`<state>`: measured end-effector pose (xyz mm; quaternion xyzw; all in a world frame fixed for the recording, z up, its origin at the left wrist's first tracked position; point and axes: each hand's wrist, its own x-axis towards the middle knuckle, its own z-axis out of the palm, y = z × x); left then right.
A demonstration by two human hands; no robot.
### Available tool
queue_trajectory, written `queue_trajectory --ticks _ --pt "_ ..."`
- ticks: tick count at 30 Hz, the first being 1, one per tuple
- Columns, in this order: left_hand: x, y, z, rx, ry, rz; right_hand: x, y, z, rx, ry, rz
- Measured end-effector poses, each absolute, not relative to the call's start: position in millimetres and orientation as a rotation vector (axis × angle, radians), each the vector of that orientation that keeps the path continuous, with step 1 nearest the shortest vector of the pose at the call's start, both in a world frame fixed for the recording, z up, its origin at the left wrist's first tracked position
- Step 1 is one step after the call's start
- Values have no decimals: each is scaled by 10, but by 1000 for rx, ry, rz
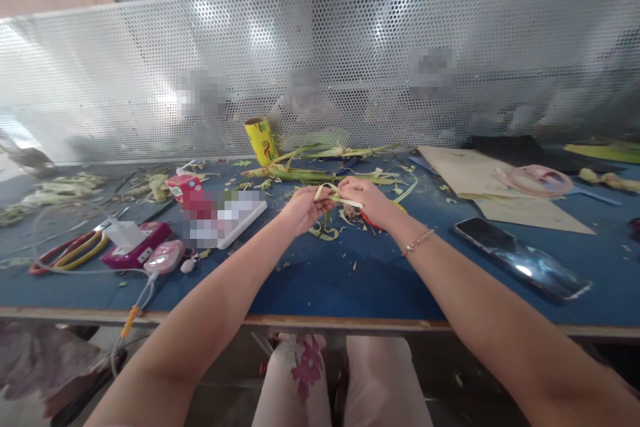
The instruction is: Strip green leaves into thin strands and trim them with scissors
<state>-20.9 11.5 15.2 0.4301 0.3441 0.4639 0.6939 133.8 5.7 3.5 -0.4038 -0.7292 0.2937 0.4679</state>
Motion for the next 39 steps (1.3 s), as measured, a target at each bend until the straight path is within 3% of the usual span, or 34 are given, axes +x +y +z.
queue_trajectory --ticks 33,39 --pt "-246 184 31 1164 688 1167 1237 69 -28 -1017 -1840 432" --pt "-232 148 71 1125 779 1203 1214 114 -71 -949 -1562 756"
